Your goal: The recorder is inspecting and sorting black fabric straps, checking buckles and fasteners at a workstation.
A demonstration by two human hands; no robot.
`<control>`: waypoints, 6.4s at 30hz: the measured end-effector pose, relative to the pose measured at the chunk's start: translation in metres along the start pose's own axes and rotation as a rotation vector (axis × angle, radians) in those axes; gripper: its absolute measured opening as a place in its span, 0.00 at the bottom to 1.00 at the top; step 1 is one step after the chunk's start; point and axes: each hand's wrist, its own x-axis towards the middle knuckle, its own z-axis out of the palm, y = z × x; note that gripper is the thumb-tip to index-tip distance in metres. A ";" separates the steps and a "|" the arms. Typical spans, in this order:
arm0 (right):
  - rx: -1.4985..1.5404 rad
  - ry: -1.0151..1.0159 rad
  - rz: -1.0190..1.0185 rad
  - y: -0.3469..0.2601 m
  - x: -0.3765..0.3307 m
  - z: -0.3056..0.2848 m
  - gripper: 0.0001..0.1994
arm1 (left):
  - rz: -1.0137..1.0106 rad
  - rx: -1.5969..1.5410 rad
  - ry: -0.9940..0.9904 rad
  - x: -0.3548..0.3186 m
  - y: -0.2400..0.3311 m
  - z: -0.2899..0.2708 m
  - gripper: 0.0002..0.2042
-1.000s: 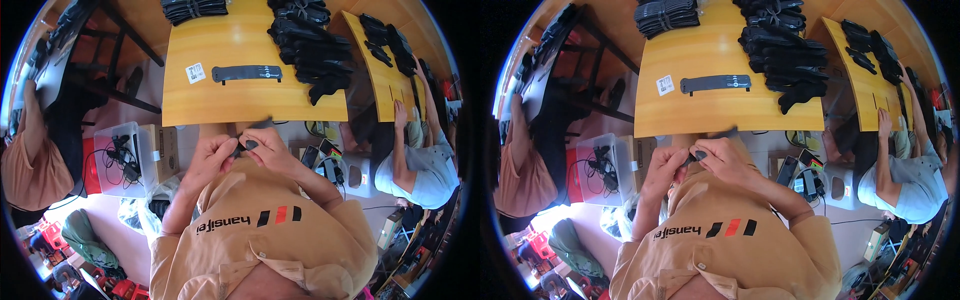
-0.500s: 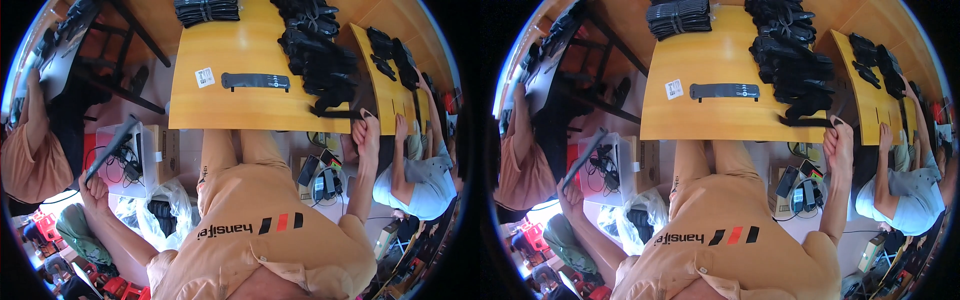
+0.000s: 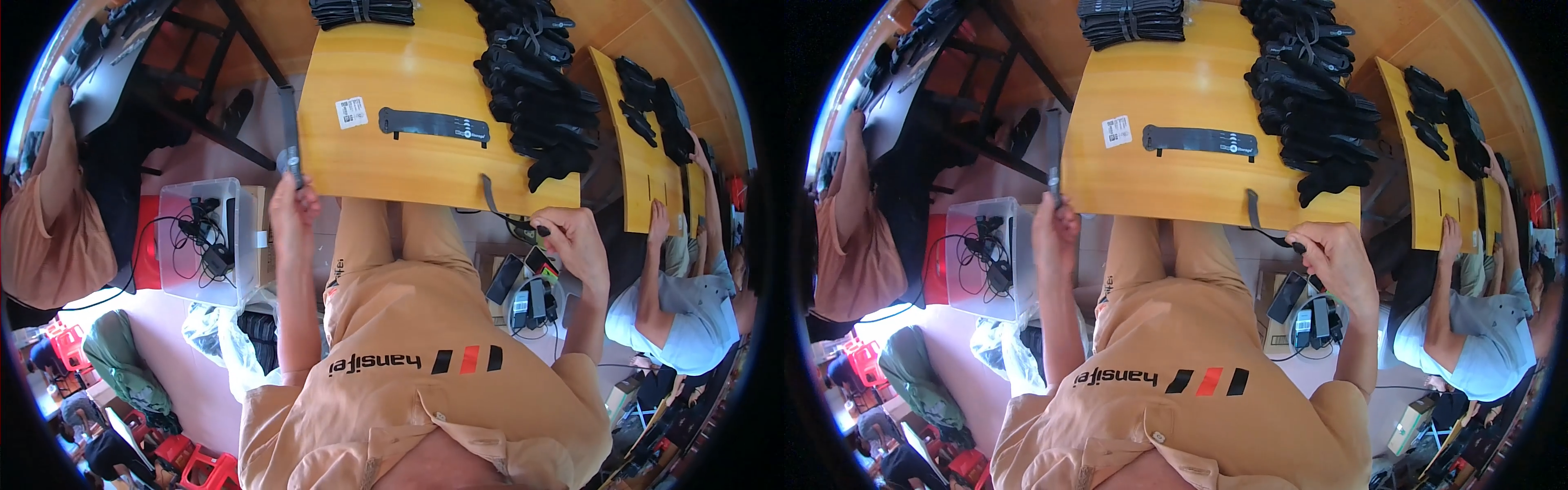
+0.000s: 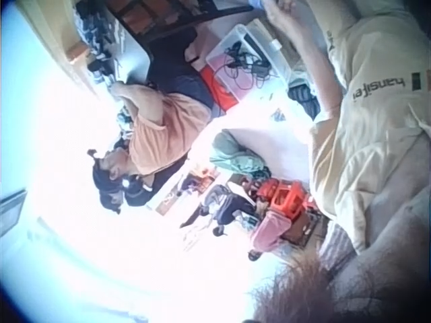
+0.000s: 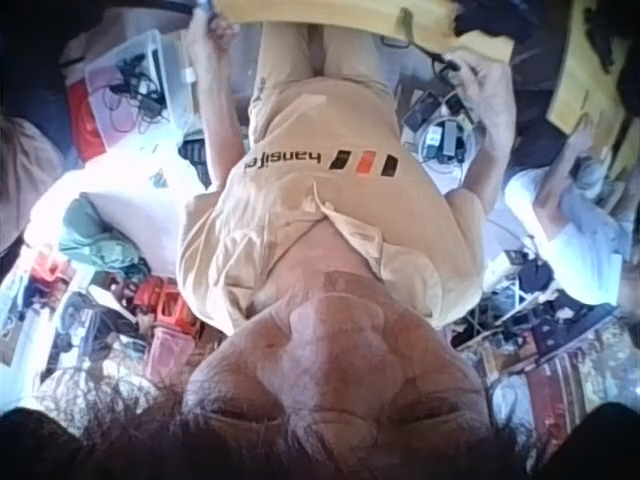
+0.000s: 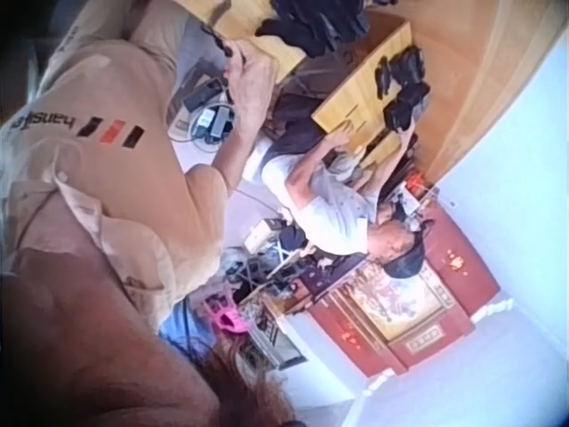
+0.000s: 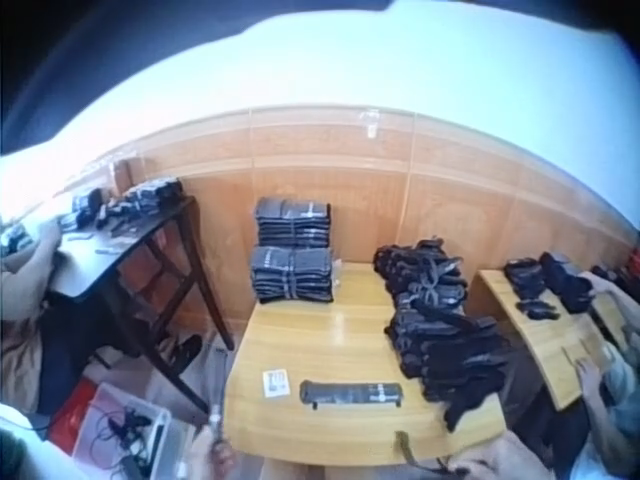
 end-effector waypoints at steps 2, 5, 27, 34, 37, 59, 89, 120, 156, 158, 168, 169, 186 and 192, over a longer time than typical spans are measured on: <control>-0.001 0.029 0.025 -0.005 0.000 0.001 0.07 | -0.059 0.106 0.005 0.011 -0.028 0.006 0.18; 0.043 0.052 0.023 0.001 0.000 -0.001 0.06 | -0.235 0.354 -0.022 0.012 -0.049 0.008 0.21; 0.247 0.110 -0.401 -0.021 0.046 0.054 0.10 | -0.292 0.493 -0.863 -0.041 -0.024 0.105 0.09; 0.631 0.076 0.073 0.036 0.065 0.068 0.09 | -0.216 0.744 -0.914 0.002 -0.007 0.065 0.05; 0.661 0.095 0.131 0.047 0.077 0.070 0.06 | -0.206 0.769 -0.878 0.019 -0.003 0.056 0.05; 0.716 0.417 0.165 0.092 0.143 0.089 0.05 | 0.054 0.759 -0.294 0.081 -0.053 0.090 0.07; 0.630 0.728 0.165 0.090 0.160 0.106 0.07 | 0.117 0.844 -0.157 0.092 -0.063 0.101 0.06; 0.487 0.784 0.178 0.091 0.163 0.108 0.06 | 0.179 0.954 -0.119 0.090 -0.065 0.108 0.07; 0.466 0.798 0.136 0.096 0.166 0.111 0.06 | 0.340 1.213 -0.108 0.090 -0.060 0.117 0.10; 0.458 0.792 0.135 0.095 0.166 0.111 0.06 | 0.334 1.233 -0.093 0.088 -0.059 0.119 0.10; 0.306 0.826 0.081 0.087 0.166 0.107 0.06 | 0.472 1.287 -0.106 0.084 -0.060 0.122 0.08; 0.284 0.828 0.077 0.086 0.166 0.107 0.06 | 0.475 1.273 -0.114 0.084 -0.060 0.121 0.08; 0.025 0.727 0.104 0.077 0.159 0.091 0.06 | 0.528 1.243 -0.120 0.089 -0.053 0.116 0.11; -0.266 0.611 -0.195 0.067 0.143 0.097 0.17 | 0.860 1.387 -0.489 0.058 -0.063 0.141 0.28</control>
